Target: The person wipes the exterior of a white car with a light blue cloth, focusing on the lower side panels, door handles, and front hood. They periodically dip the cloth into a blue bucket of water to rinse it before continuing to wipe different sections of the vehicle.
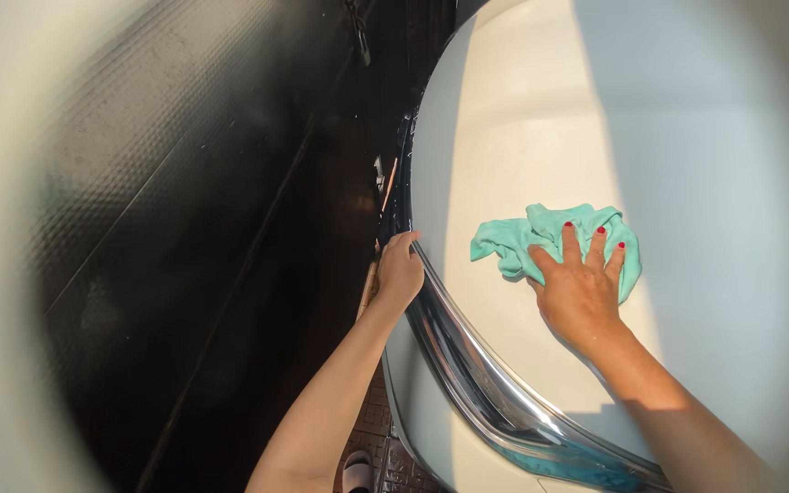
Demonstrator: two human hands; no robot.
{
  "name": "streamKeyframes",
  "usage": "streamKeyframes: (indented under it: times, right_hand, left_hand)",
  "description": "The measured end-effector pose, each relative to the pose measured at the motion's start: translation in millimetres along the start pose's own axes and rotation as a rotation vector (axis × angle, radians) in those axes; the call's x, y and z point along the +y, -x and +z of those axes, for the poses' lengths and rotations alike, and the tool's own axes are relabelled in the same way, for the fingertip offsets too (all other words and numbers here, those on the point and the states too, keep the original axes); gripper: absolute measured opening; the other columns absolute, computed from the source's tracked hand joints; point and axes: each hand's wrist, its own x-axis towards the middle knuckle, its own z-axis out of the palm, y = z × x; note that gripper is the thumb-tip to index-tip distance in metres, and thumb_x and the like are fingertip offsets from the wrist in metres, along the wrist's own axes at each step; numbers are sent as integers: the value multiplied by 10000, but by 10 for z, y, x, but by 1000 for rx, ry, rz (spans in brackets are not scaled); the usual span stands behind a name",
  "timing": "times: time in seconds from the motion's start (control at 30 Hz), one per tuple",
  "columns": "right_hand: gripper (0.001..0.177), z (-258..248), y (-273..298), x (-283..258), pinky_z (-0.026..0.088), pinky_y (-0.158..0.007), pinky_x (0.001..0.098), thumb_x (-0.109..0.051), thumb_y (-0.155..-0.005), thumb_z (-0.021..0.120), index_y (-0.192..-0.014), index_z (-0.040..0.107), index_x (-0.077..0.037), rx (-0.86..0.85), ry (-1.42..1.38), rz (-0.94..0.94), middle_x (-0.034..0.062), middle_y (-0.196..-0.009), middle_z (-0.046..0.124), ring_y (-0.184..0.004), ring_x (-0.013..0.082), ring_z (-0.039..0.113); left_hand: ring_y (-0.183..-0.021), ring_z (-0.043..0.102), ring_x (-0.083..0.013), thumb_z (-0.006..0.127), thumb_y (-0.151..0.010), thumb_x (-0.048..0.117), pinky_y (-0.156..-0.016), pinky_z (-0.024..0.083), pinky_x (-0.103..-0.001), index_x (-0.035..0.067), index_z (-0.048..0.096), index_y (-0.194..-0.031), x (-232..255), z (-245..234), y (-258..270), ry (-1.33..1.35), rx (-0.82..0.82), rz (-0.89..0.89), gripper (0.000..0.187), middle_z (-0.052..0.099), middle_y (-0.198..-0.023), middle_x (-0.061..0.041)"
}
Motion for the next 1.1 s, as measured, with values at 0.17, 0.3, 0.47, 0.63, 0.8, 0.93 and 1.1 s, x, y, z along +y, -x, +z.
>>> streamKeyframes:
  times: [0.17, 0.3, 0.47, 0.63, 0.8, 0.93, 1.1]
  right_hand:
    - [397, 519, -251, -246, 230, -1193, 684, -110, -806, 743, -1197, 675, -123, 47, 71, 6, 250, -1570, 383, -1469, 577, 277]
    - [477, 903, -556, -546, 264, -1171, 662, -34, -797, 707, -1269, 649, -68, 85, -141, -7, 240, -1546, 418, -1450, 549, 313]
    - [628, 1067, -1009, -1095, 240, -1217, 575, 9, -718, 668, -1324, 652, -153, -43, -80, -182, 220, -1568, 382, -1470, 470, 301]
    - [614, 1082, -1317, -1198, 180, -1179, 598, -103, -820, 632, -1413, 611, -263, -375, 142, -186, 172, -1615, 314, -1501, 472, 241]
    - [418, 1452, -1588, -989, 232, -1194, 549, -111, -881, 595, -1290, 674, -150, -274, 70, -256, 200, -1508, 423, -1465, 443, 289]
    - [358, 1673, -2057, -983, 253, -1221, 534, -102, -904, 577, -1238, 705, -110, -182, 96, -332, 204, -1432, 499, -1448, 440, 336]
    - [396, 1288, -2665, -573, 300, -1208, 515, 4, -823, 647, -1205, 712, -80, 24, -61, -76, 202, -1423, 496, -1405, 450, 378]
  left_hand:
    - [-1347, 494, -297, 485, -893, -32, -1142, 379, -391, 84, 640, -1286, -602, 284, -378, -4, -59, -17, 438, 580, -1413, -80]
    - [-1345, 489, -296, 498, -880, -26, -1136, 375, -395, 91, 645, -1277, -968, 362, -552, 37, -52, -53, 438, 579, -1400, -84]
    - [-1327, 507, -313, 501, -895, -8, -1134, 394, -400, 51, 621, -1298, -1083, 294, -713, 170, -22, 6, 425, 566, -1397, -128]
    - [-1353, 477, -357, 495, -903, -15, -1139, 357, -444, -6, 601, -1312, -1068, 406, -755, 197, -42, 135, 423, 546, -1415, -174]
    - [-1335, 505, -341, 508, -934, 37, -1113, 396, -431, 18, 607, -1301, -983, 659, -1114, 185, 25, 55, 380, 555, -1424, -153]
    - [-1321, 512, -343, 514, -953, 59, -1119, 393, -432, 19, 598, -1328, -921, 572, -1534, 190, 62, 111, 386, 574, -1399, -153]
    - [-1351, 476, -369, 520, -959, 67, -1124, 360, -454, 9, 588, -1337, -542, 459, -1976, 203, 58, 228, 388, 557, -1417, -173]
